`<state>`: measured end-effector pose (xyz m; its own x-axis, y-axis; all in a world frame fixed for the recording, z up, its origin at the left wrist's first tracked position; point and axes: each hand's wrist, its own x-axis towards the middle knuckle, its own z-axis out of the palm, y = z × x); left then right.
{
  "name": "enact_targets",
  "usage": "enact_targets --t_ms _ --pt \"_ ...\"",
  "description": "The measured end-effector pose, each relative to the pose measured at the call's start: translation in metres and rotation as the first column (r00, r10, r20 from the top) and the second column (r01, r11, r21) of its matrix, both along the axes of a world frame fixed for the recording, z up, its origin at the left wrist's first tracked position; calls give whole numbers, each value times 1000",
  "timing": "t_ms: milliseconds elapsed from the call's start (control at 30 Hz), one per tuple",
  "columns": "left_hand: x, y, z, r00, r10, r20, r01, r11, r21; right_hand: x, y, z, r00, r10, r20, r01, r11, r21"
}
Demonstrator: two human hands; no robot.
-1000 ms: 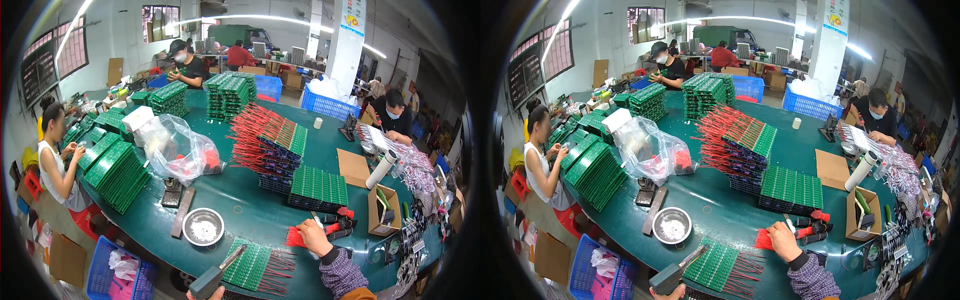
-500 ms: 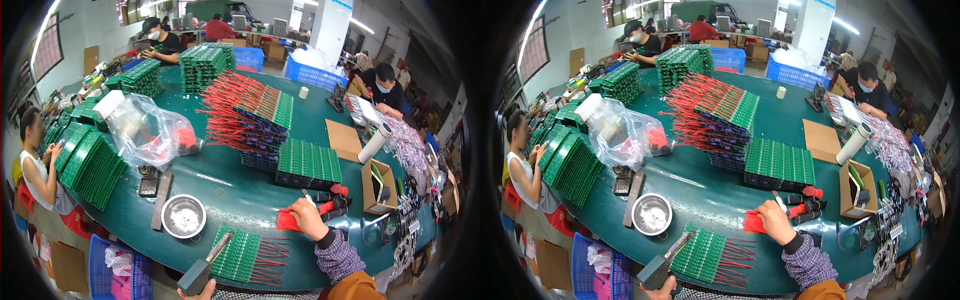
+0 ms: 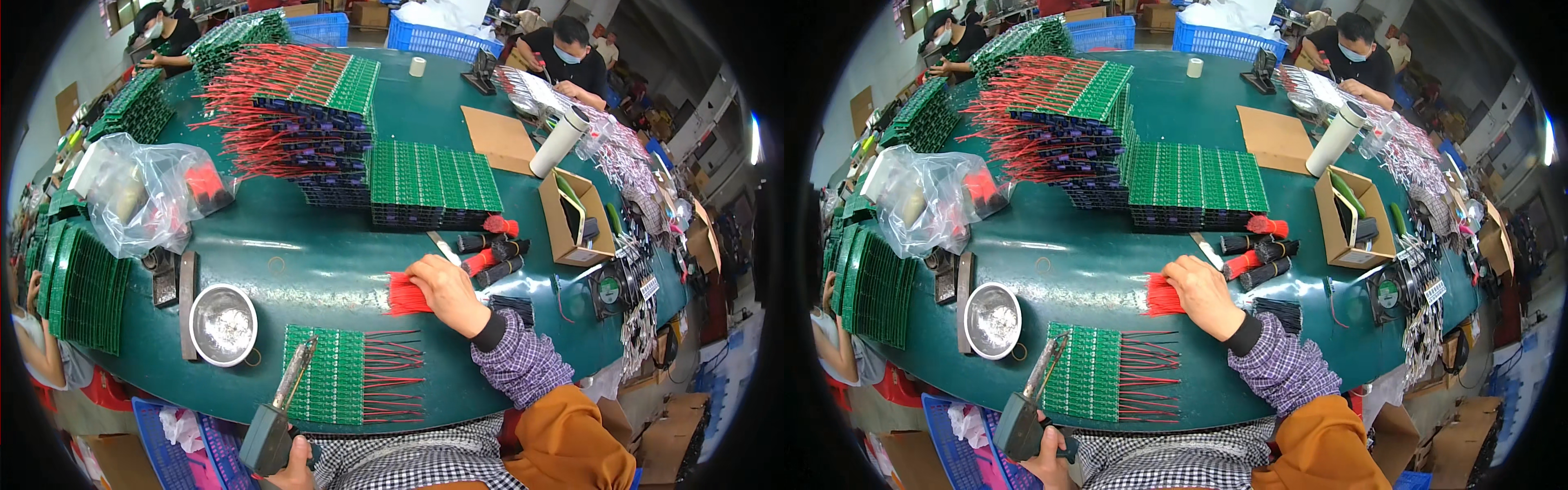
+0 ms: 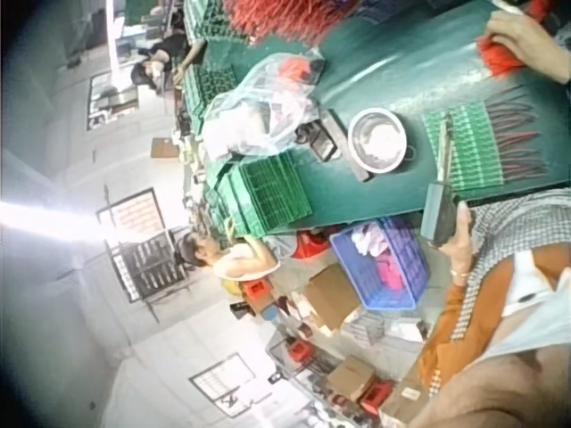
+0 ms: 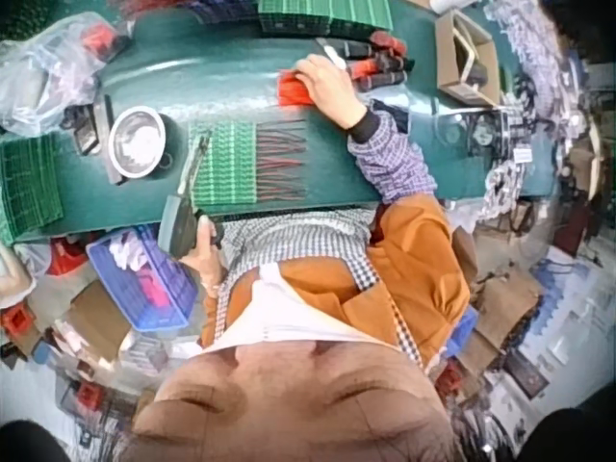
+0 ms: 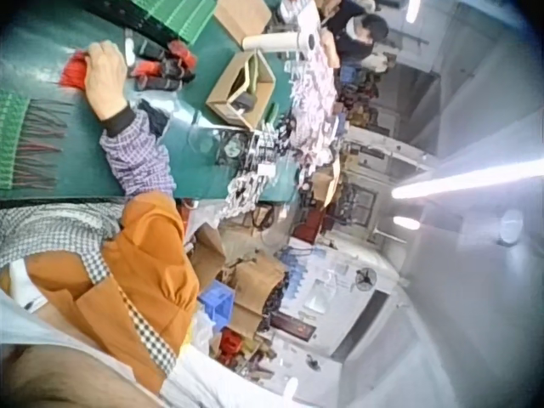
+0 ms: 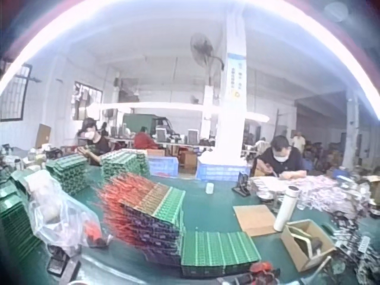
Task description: The person attaches red wires to green circuit boards using a soldering iron.
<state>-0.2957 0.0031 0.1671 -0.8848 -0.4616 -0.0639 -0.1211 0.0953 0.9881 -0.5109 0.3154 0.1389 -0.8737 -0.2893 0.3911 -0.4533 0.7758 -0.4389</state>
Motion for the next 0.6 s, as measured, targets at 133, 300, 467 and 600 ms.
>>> enact_targets --t_ms 133,300,467,600 --pt "8 -7 -16 999 -26 -26 24 995 -92 2 -1 1 999 5 -43 -5 1000 -10" --pt "12 -9 -37 997 37 -69 -32 997 71 5 -2 6 999 25 -47 -21 997 71" --pt "16 -18 -58 977 155 -144 -116 962 246 1 -13 33 989 127 -71 -107 966 237" --pt "20 -24 -59 997 52 -56 -41 982 185 -11 -31 51 942 329 -60 -273 860 431"
